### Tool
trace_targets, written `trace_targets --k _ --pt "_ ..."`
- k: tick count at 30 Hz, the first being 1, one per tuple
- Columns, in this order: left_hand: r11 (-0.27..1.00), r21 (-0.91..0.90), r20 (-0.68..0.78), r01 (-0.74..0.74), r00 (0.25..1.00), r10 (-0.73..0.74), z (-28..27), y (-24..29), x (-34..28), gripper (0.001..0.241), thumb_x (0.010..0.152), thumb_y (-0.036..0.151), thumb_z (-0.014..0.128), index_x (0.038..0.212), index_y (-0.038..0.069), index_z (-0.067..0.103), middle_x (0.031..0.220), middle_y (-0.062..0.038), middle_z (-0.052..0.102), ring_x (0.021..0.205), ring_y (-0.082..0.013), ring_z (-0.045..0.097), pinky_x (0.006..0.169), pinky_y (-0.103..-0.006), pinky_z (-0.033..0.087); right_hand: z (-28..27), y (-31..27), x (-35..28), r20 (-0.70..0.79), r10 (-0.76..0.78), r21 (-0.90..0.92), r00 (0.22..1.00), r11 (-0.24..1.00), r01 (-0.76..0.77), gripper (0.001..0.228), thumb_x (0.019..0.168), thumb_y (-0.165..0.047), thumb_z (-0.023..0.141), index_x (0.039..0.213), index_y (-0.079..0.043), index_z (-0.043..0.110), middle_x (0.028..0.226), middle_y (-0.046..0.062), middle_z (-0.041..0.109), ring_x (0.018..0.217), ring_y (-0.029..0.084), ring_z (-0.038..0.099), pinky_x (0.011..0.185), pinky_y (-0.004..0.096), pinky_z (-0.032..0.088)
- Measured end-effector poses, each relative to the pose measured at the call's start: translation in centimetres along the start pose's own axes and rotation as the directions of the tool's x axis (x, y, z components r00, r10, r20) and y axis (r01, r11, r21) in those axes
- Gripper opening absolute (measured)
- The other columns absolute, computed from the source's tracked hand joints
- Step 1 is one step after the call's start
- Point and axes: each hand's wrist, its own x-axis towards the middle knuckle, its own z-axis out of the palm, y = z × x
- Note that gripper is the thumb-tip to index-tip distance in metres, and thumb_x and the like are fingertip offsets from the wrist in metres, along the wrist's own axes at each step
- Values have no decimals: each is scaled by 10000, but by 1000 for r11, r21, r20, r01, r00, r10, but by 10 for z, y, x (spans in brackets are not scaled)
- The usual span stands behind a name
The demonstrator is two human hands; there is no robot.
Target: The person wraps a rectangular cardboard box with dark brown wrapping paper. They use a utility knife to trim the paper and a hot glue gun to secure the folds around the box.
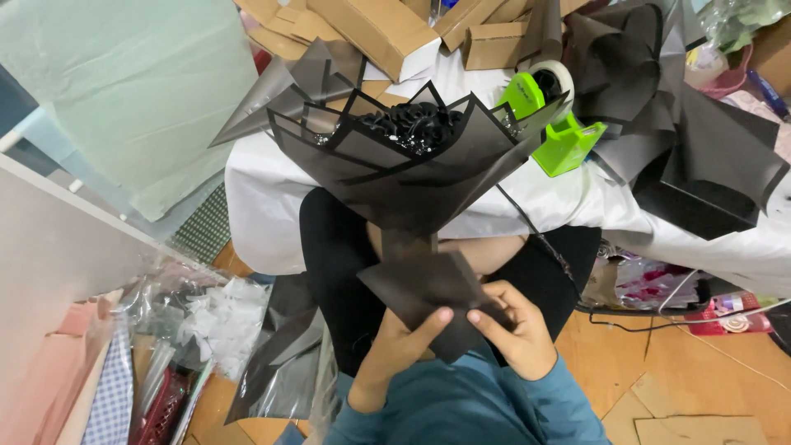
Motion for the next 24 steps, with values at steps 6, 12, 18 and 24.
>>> trace_targets --k 6,12,18,24 --pt "994 -14 -57 -108 993 108 -17 56 6 403 1086 206 405 1104 -48 717 1138 -169 749 1142 -263 698 1084 -345 527 -57 -25 20 106 -62 -245 992 966 87 243 963 -213 635 1088 -33 739 1039 111 792 943 195 756 889 330 603" --pt "987 -156 -532 45 838 -122 -48 -12 -1 517 901 155 659 1378 -26 573 1443 -109 582 1369 -222 536 1186 -327 427 -179 53 82 -389 -486 -819 783 571 -52 217 942 -4 580 1086 -50 736 1089 163 593 742 239 590 685 354 509" --pt "972 -233 -348 -43 937 -42 -42 -14 -2 506 942 136 651 1410 1 514 1307 -106 599 1249 -243 578 1075 -357 498 -190 87 160 24 -584 -950 812 239 200 597 777 132 457 1351 90 619 1310 299 604 1112 476 515 1016 525 451" --pt "915 -307 -79 -263 965 251 -55 17 1 327 1088 199 440 1285 -57 490 1151 -241 721 851 -359 732 833 -473 633 -202 110 196 -171 -584 -985 793 73 -159 527 764 -137 603 1278 -46 678 1284 146 643 1090 398 545 835 524 443"
